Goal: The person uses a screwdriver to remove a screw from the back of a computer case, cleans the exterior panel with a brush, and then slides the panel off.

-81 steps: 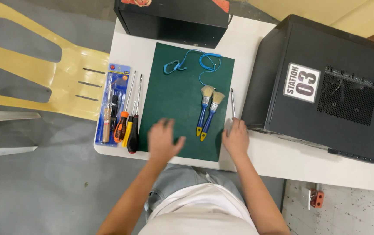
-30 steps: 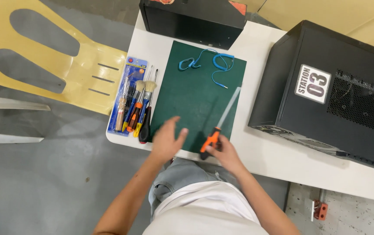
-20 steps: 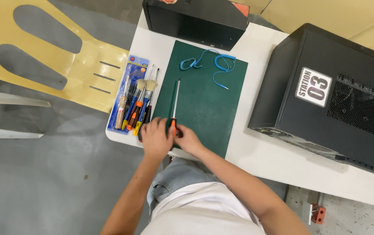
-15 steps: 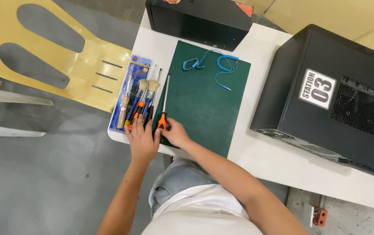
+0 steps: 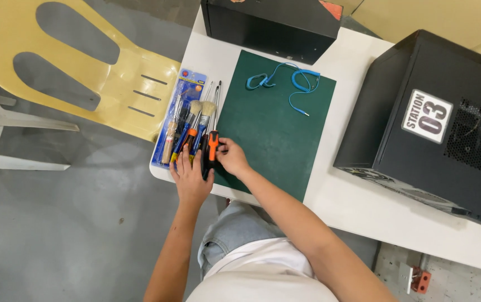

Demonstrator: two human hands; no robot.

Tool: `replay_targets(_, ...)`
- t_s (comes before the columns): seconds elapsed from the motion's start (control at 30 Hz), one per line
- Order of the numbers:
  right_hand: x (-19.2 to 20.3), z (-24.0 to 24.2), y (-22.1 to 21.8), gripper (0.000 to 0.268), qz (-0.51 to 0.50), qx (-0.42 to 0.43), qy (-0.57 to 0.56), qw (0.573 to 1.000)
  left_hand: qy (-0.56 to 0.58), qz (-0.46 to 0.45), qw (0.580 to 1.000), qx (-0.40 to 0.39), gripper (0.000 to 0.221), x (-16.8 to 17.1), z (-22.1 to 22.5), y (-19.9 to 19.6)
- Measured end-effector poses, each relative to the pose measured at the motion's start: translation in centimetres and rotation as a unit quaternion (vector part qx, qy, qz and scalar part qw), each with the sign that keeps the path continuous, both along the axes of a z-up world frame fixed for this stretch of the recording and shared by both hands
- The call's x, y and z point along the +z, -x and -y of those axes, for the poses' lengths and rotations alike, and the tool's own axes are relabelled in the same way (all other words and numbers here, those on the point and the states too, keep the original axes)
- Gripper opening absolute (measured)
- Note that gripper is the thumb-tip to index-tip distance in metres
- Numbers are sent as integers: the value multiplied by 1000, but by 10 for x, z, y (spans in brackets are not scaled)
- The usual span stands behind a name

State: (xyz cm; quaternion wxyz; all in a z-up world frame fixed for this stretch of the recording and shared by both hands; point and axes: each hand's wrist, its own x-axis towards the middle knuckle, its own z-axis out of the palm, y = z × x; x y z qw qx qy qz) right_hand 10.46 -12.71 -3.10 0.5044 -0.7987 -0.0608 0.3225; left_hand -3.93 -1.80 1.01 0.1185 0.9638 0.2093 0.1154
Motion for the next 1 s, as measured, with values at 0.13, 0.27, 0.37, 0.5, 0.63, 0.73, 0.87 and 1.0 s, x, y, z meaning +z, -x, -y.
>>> replay_targets(0.13,16,5,15,57,2,36,7,999,-29,-3,999,-31,93,8,-12,10)
replay_targets(0.27,25,11,21,64,25,61,17,998,-122,20,992,-11,108,20,-25,11)
replay_targets(0.37,40,23,28,59,92,59,28,994,-74,19,997,17,125,27,-34,8)
replay_targets(0.5,79,65,33,84,315,269,245,877,-22,-42,998,42,132,29,-32,6)
replay_targets(0.63,76,94,26,80,331,328,284,838,-18,-42,997,56,124,37,-11,-1)
replay_targets(0.73,74,97,23,80,326,325,282,842,13,-38,999,4,104,32,11,-11)
replay_targets(0.87,69,98,22,81,315,323,285,846,13,-29,995,-97,85,19,23,-20)
replay_targets(1.0,65,99,21,84,297,331,289,848,-58,-4,996,-70,69,-4,14,-31)
